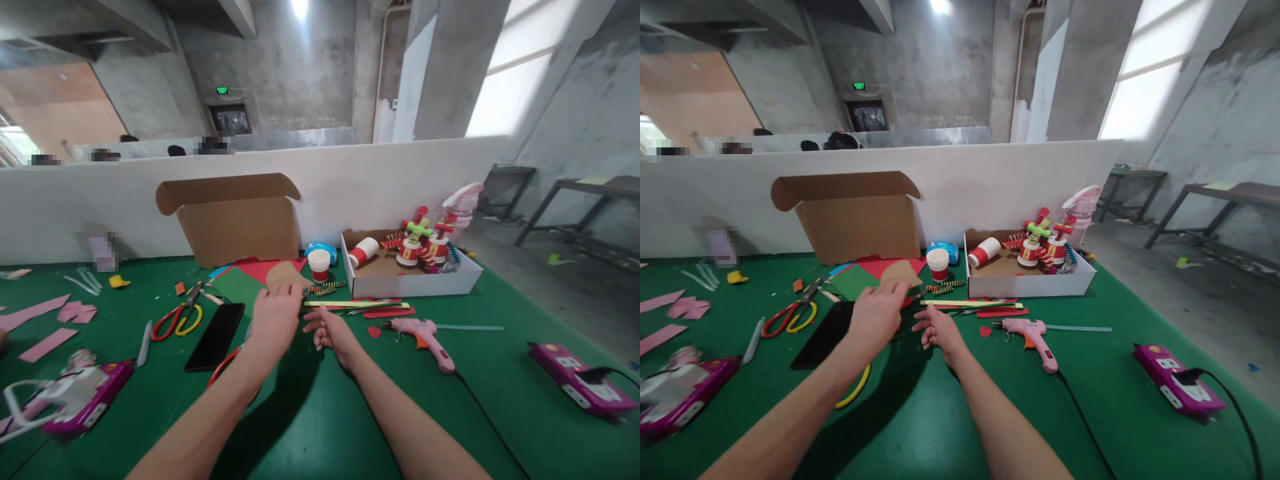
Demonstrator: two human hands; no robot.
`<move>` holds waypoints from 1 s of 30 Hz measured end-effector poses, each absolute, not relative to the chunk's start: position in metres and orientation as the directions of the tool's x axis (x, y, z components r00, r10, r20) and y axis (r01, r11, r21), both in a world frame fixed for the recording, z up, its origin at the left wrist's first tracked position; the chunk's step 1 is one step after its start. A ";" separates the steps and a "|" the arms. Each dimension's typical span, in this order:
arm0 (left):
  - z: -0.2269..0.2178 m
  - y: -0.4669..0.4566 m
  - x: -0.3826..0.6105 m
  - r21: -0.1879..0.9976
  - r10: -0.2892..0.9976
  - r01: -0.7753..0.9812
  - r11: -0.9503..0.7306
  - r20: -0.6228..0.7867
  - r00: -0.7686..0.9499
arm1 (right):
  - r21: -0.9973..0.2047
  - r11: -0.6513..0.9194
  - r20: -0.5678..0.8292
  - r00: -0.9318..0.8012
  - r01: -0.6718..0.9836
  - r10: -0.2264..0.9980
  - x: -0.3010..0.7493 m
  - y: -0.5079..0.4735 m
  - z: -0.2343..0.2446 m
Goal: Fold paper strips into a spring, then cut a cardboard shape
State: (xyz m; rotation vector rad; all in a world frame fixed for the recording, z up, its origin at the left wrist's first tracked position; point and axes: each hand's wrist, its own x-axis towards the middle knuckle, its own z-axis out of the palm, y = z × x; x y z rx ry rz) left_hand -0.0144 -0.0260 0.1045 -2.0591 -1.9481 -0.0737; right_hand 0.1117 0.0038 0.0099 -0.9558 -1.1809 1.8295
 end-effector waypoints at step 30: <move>0.073 0.128 -0.094 -0.040 0.992 0.999 0.022 0.122 -0.017 | -0.995 0.042 -0.006 -0.481 0.089 0.876 0.105 -0.006 -0.005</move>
